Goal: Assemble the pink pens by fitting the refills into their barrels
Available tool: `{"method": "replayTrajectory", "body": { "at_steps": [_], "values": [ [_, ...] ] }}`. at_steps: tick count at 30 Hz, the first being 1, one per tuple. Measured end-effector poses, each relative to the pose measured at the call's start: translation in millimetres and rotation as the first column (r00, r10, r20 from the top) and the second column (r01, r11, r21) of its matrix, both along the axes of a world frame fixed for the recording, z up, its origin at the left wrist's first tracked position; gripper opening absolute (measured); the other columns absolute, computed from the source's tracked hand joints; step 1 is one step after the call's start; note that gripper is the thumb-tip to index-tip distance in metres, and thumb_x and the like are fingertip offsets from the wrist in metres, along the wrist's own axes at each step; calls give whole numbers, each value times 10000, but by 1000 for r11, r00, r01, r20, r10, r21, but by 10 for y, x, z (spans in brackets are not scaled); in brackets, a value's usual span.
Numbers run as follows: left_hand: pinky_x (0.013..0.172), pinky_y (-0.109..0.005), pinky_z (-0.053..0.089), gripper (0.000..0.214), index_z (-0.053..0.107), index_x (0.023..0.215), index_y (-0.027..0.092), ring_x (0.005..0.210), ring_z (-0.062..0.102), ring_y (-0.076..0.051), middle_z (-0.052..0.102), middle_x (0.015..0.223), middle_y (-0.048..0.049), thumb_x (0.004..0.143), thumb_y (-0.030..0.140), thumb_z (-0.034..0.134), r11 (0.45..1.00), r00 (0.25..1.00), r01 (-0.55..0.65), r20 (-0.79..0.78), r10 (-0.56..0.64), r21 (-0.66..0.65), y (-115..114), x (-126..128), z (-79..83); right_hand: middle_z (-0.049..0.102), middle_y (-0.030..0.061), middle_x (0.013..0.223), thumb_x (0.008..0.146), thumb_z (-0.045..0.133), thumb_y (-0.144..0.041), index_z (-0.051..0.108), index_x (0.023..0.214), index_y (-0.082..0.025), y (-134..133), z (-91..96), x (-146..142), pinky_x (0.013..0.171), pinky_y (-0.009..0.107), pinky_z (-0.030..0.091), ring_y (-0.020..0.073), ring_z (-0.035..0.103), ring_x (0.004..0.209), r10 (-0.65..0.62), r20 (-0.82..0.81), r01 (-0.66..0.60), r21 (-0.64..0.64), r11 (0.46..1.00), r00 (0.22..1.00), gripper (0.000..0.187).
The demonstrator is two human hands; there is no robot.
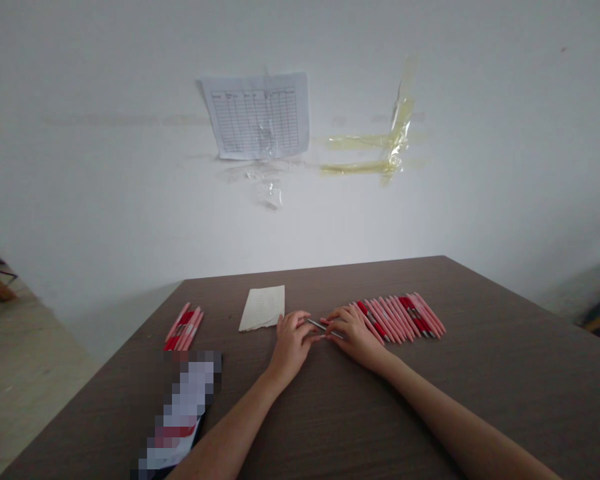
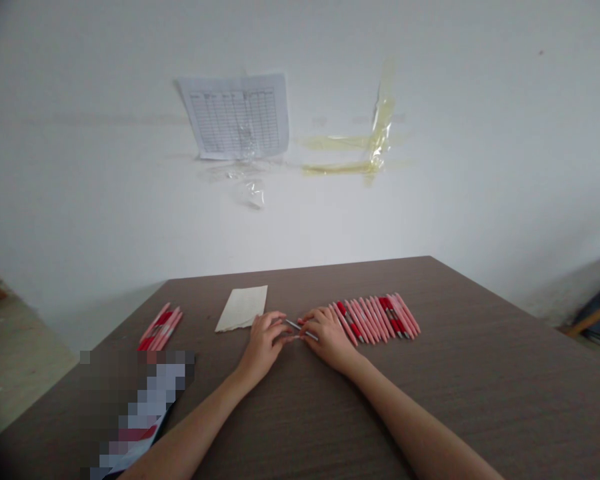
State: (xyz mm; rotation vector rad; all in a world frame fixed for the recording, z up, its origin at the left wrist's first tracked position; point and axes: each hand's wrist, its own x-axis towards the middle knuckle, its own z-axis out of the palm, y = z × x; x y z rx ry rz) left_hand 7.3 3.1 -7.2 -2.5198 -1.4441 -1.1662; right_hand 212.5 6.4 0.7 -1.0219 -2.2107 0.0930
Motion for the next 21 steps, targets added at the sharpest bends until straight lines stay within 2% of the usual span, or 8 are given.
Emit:
{"method": "replayTrajectory", "body": {
  "at_steps": [15, 21],
  "values": [
    [1021, -526, 404, 84, 728, 830, 243, 1061, 581, -224, 619, 1140, -58, 823, 313, 683, 999, 999, 43, 30, -43, 4, 1, -5, 15, 648, 41, 1090, 865, 661, -229, 690, 881, -249, 10, -16, -16, 992, 419, 373, 222, 506, 1085, 35, -44, -35, 2, 999, 998, 38],
    [1010, -524, 421, 45, 728, 816, 242, 1026, 607, -222, 626, 1116, -57, 793, 279, 717, 1000, 995, 19, 99, -17, -21, 14, 0, 4, 638, 66, 1085, 841, 692, -275, 670, 1086, -254, 19, 14, 34, 949, 410, 411, 232, 522, 1062, 29, -51, -29, -8, 1000, 998, 247]
  ]
}}
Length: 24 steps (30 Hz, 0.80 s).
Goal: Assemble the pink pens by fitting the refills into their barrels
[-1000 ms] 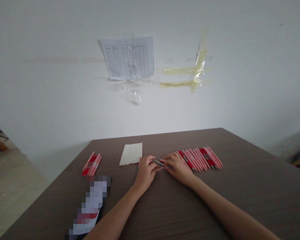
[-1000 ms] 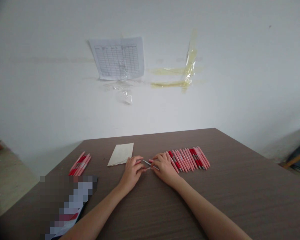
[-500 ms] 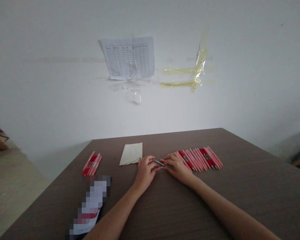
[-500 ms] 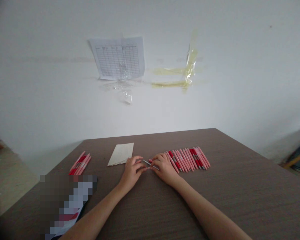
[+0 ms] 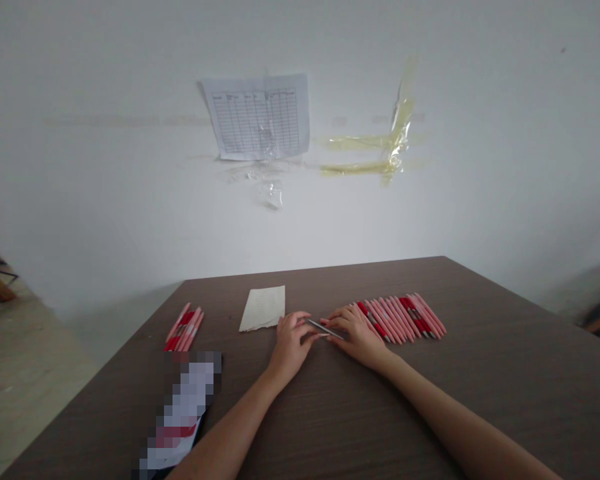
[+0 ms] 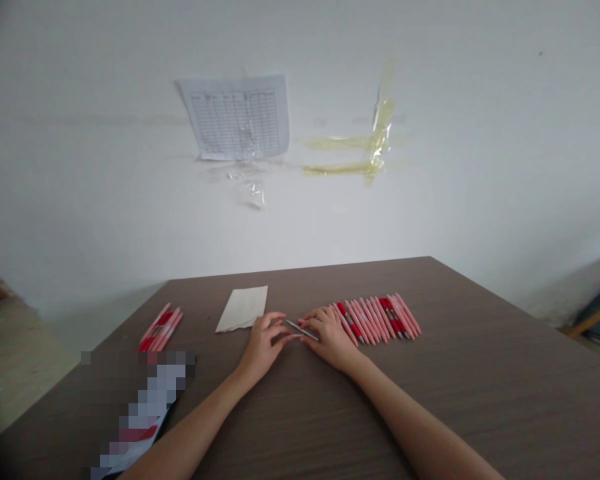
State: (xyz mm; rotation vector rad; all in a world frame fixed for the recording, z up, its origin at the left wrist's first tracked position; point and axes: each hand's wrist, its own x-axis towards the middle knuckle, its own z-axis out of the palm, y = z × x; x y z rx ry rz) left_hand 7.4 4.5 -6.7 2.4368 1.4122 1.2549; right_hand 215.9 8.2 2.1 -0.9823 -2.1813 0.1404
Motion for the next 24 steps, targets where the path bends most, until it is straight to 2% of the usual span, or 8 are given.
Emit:
{"method": "replayTrajectory", "body": {
  "at_steps": [6, 18, 24],
  "values": [
    [1010, -517, 425, 28, 733, 807, 250, 1031, 611, -229, 627, 1120, -57, 783, 263, 725, 1000, 1000, 6, 9, -6, -7, -4, -6, 8, 636, 56, 1070, 851, 667, -225, 683, 874, -239, -27, 31, 4, 963, 418, 399, 227, 519, 1071, -2, 16, 2, 2, 1000, 1000, 31],
    [945, -455, 485, 49, 737, 805, 252, 1046, 583, -226, 632, 1100, -60, 799, 291, 708, 998, 999, 47, 7, -48, 46, -12, -17, 24, 635, 60, 1092, 899, 613, -267, 706, 919, -247, -43, 45, -1, 977, 407, 406, 224, 506, 1092, 7, 20, -6, -18, 1000, 1000, 97],
    [986, -497, 447, 30, 731, 801, 248, 1037, 596, -231, 633, 1109, -63, 783, 271, 726, 999, 999, 40, -8, -39, 33, -16, -17, 30, 635, 64, 1098, 905, 605, -264, 711, 971, -254, -26, 18, 3, 977, 414, 407, 229, 504, 1087, 8, 23, -7, -20, 1000, 1000, 126]
  ]
}}
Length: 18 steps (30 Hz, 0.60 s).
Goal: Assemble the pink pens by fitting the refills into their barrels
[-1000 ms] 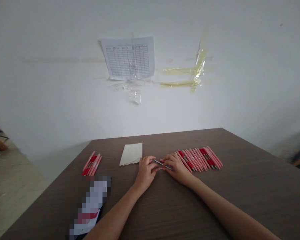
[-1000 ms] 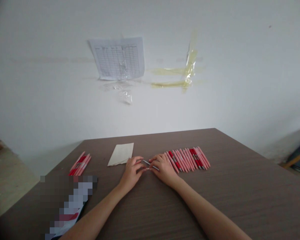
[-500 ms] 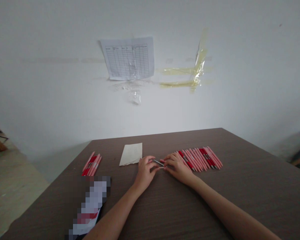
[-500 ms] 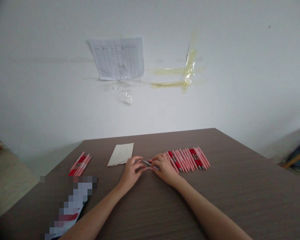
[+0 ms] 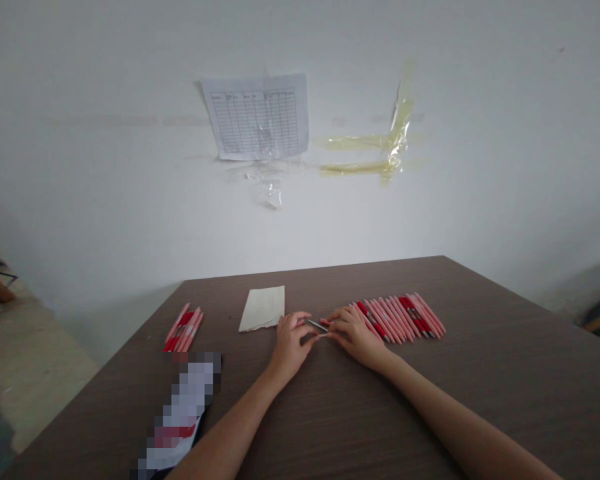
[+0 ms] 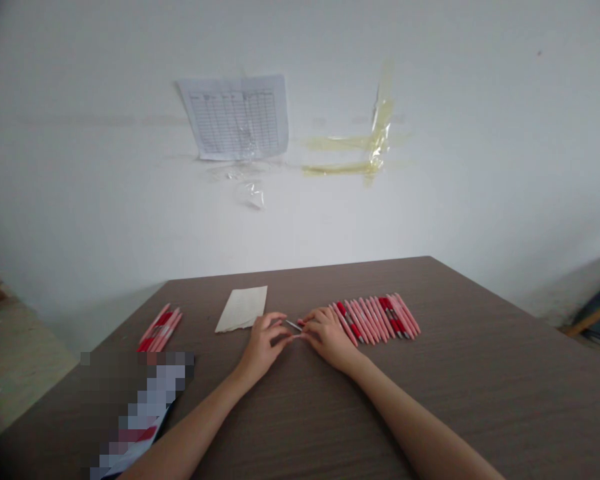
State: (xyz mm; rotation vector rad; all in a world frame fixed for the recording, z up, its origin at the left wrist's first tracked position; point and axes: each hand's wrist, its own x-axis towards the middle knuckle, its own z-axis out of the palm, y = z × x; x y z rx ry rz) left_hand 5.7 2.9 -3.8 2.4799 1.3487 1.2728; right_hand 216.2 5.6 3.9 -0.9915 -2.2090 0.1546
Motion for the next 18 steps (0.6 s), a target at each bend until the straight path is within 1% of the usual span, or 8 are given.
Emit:
{"method": "replayTrajectory", "body": {
  "at_steps": [7, 12, 15, 18],
  "values": [
    [1009, -521, 432, 22, 731, 803, 244, 1045, 601, -233, 631, 1110, -66, 785, 253, 723, 1000, 1000, -2, 9, 2, -8, -2, 0, 1, 634, 58, 1093, 908, 604, -268, 708, 948, -245, 5, -7, 0, 972, 406, 403, 225, 504, 1081, 10, -17, -10, 3, 1000, 1000, 114],
    [998, -491, 447, 23, 732, 800, 247, 1048, 595, -224, 632, 1091, -58, 785, 262, 723, 1000, 1000, -3, 17, 3, 3, -4, 9, 9, 636, 54, 1091, 911, 603, -294, 711, 954, -258, -5, 22, 1, 980, 404, 395, 226, 505, 1087, 4, -7, -4, -4, 1000, 1000, 122],
    [989, -480, 449, 38, 735, 806, 251, 1045, 589, -220, 631, 1088, -55, 796, 281, 713, 1000, 1000, -14, 26, 13, 1, -1, 12, 10, 639, 54, 1092, 916, 596, -318, 702, 1039, -279, -2, 27, 5, 986, 410, 388, 227, 506, 1086, -7, 2, 7, -3, 1000, 1000, 167],
    [968, -465, 455, 33, 737, 809, 244, 1043, 582, -223, 629, 1082, -60, 795, 264, 714, 999, 999, -32, 35, 32, -10, 8, 8, 3, 638, 57, 1089, 933, 563, -351, 672, 1132, -284, 19, 11, 27, 972, 405, 394, 226, 504, 1071, -40, 11, 40, -4, 999, 999, 236]
  ]
}}
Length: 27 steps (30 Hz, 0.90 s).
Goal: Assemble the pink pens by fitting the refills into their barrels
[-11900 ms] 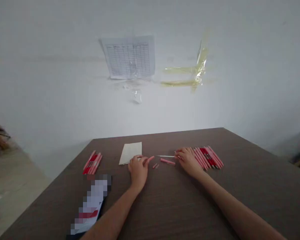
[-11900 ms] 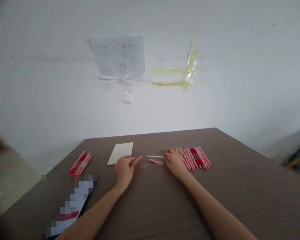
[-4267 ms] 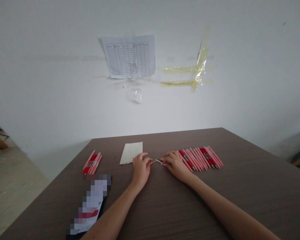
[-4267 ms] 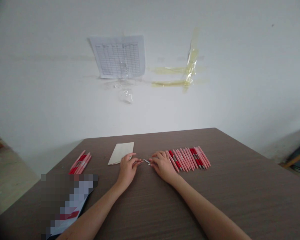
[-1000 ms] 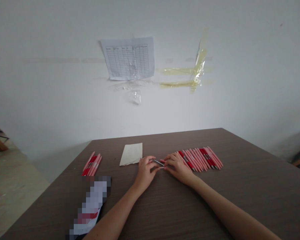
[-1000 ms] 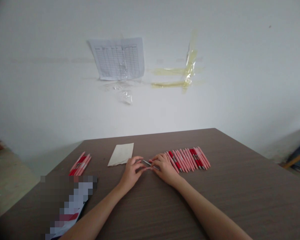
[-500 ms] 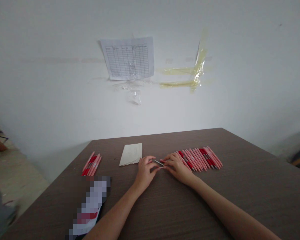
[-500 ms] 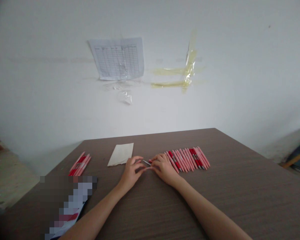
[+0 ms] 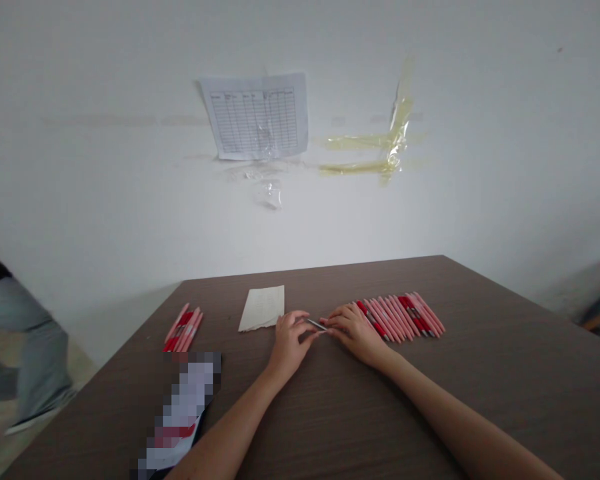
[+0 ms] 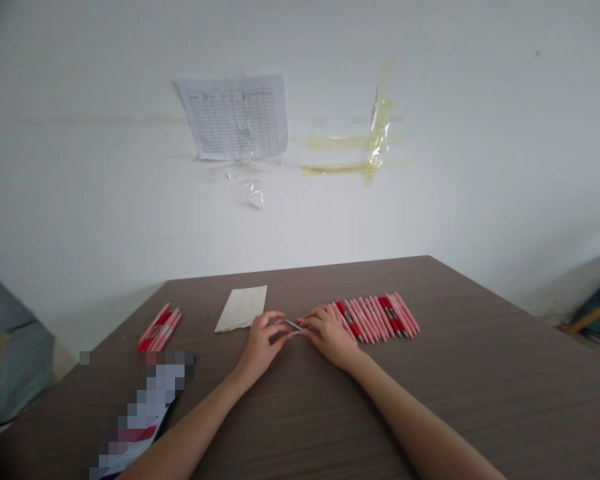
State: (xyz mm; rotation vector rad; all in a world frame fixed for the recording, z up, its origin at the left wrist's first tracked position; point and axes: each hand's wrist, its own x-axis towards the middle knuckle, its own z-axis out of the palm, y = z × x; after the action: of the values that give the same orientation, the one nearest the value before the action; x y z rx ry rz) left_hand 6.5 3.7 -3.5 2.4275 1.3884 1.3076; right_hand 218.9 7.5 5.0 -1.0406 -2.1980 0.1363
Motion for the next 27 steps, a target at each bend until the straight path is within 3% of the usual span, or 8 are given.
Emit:
{"method": "replayTrajectory", "body": {
  "at_steps": [12, 27],
  "values": [
    [997, -517, 399, 30, 735, 790, 255, 1064, 574, -243, 637, 1071, -44, 784, 229, 721, 986, 987, -159, -6, 159, -49, -11, -3, 26, 611, 81, 1164, 891, 603, -376, 728, 972, -262, 96, -35, 225, 1039, 469, 312, 280, 450, 1152, -259, 205, 273, -44, 961, 944, 187],
    [992, -502, 407, 37, 743, 798, 264, 1063, 575, -247, 643, 1062, -42, 780, 241, 720, 974, 975, -221, 7, 221, -50, 13, -18, -2, 634, 75, 1148, 859, 636, -300, 715, 854, -231, 123, -45, 241, 1043, 478, 289, 279, 446, 1152, -326, 212, 348, -74, 935, 921, 105]
  ]
}}
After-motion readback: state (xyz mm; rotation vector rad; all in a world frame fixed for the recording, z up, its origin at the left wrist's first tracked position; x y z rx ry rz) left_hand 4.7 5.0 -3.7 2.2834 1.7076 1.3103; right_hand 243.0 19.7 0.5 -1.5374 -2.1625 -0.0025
